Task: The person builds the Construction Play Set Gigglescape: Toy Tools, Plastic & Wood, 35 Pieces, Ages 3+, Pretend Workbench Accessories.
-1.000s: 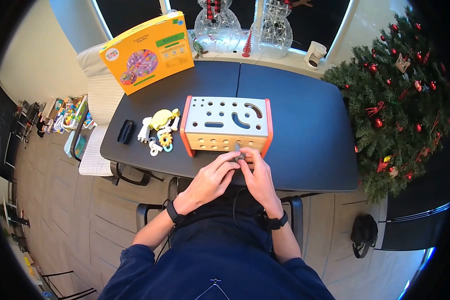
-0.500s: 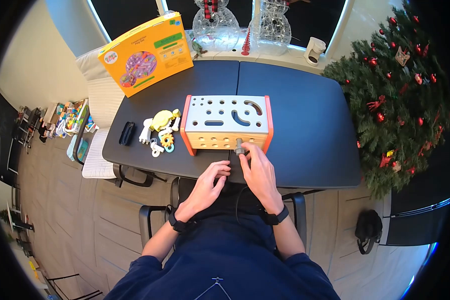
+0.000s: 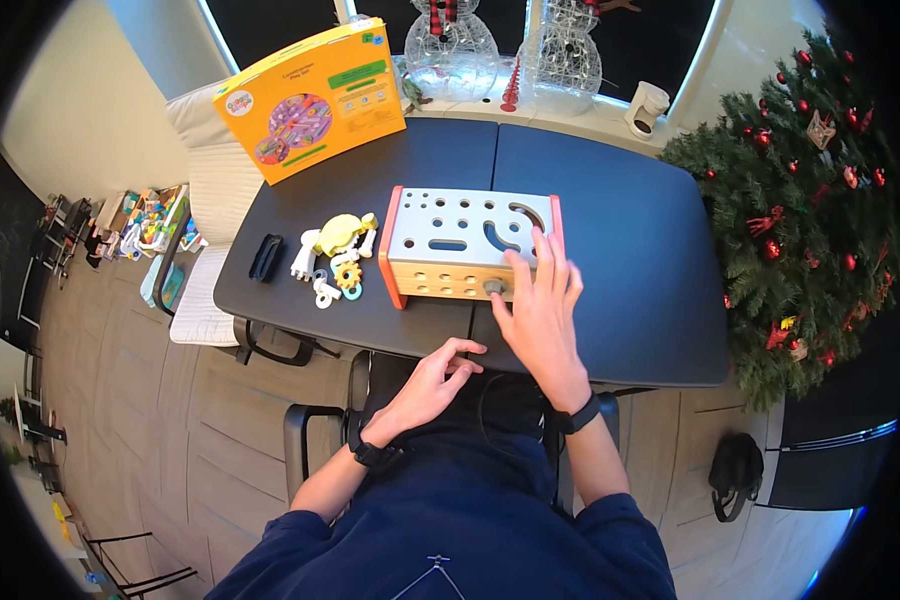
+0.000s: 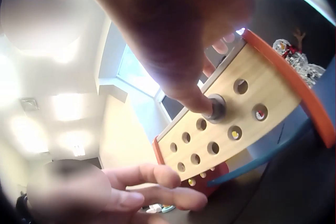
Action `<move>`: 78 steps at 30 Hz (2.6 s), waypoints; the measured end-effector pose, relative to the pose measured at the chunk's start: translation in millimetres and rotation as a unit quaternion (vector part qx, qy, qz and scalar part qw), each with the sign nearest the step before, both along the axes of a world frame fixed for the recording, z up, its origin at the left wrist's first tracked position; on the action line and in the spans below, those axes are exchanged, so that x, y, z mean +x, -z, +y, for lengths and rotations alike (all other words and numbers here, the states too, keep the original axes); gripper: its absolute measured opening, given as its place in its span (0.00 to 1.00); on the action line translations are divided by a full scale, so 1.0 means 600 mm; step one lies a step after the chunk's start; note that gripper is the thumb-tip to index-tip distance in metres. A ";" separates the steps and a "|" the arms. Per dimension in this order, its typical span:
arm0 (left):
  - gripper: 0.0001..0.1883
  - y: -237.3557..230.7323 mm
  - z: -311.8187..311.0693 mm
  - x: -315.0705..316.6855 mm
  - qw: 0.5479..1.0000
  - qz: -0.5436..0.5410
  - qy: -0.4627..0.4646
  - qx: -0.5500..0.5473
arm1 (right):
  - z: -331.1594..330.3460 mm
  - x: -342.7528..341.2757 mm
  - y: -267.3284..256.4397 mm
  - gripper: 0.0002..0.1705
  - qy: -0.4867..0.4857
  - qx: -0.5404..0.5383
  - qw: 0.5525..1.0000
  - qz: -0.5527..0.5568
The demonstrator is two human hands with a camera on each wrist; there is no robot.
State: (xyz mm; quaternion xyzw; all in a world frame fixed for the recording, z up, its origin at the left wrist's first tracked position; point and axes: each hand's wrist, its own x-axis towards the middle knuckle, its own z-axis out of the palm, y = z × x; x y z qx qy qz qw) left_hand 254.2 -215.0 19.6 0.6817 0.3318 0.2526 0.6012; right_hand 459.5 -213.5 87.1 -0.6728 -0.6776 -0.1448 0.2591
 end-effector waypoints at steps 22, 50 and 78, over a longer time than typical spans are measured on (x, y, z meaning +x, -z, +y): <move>0.23 -0.021 0.292 -0.298 0.759 0.461 -0.185 0.422 | 0.043 0.043 -0.007 0.32 -0.071 -0.074 0.995 -0.018; 0.11 -0.086 0.298 -0.275 0.782 0.353 -0.183 0.481 | 0.045 0.043 -0.004 0.35 -0.061 -0.062 0.996 0.018; 0.22 -0.091 0.131 -0.103 0.907 -0.307 0.001 -0.287 | -0.074 0.034 0.067 0.39 -0.173 -0.291 0.464 0.818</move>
